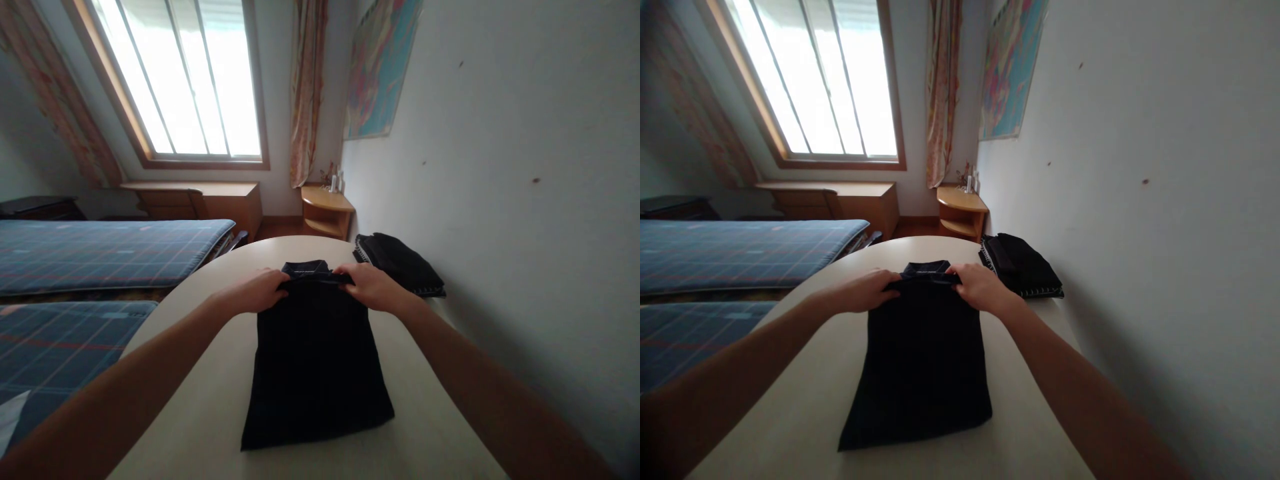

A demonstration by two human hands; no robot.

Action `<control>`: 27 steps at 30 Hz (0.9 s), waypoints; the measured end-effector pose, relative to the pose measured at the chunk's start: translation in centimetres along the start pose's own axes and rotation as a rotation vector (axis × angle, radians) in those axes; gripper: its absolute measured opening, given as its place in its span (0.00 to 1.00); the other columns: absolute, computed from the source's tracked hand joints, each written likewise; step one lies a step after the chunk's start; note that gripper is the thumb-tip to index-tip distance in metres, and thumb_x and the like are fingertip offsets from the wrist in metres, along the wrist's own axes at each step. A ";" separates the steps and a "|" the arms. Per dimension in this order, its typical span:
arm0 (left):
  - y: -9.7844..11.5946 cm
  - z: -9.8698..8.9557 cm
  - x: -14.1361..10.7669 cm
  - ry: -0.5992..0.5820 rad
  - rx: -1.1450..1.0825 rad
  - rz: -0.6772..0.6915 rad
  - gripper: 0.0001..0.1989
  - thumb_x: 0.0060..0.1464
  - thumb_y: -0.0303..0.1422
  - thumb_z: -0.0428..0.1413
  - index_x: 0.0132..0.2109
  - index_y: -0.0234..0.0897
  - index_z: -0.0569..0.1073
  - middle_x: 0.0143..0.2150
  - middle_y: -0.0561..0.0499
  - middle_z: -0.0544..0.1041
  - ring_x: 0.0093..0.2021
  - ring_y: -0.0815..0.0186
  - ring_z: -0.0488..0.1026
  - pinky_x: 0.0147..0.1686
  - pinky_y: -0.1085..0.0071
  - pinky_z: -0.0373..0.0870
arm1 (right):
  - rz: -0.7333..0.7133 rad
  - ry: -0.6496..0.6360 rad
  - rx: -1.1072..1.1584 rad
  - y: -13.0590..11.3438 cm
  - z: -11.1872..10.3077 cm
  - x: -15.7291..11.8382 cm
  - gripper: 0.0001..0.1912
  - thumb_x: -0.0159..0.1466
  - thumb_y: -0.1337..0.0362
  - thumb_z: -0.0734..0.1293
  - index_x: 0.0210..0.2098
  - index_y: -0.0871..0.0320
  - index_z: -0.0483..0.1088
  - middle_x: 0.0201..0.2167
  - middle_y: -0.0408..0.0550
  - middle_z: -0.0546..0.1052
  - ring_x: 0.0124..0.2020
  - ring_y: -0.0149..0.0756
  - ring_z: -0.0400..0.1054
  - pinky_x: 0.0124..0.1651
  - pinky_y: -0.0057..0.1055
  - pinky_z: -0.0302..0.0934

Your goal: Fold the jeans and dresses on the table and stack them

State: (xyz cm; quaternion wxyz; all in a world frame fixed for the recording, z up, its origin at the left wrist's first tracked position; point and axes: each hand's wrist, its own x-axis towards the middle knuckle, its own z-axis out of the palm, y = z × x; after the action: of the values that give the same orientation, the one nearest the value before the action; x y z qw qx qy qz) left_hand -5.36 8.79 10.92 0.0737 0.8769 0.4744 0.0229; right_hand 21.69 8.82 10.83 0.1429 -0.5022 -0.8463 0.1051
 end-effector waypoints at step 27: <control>0.8 6.7 -0.7 -0.281 -0.010 0.026 0.09 0.57 0.33 0.55 0.42 0.37 0.78 0.40 0.43 0.81 0.40 0.53 0.78 0.37 0.64 0.71 | 0.089 -0.184 0.065 1.6 7.7 -3.7 0.18 0.60 0.69 0.70 0.50 0.55 0.77 0.47 0.50 0.81 0.48 0.45 0.74 0.48 0.34 0.63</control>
State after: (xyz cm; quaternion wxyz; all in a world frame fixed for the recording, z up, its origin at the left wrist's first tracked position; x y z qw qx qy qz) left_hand -4.34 7.05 4.45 0.1434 0.8771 0.4480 -0.0971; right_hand 22.04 6.06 2.58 0.0762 -0.5227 -0.8289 0.1843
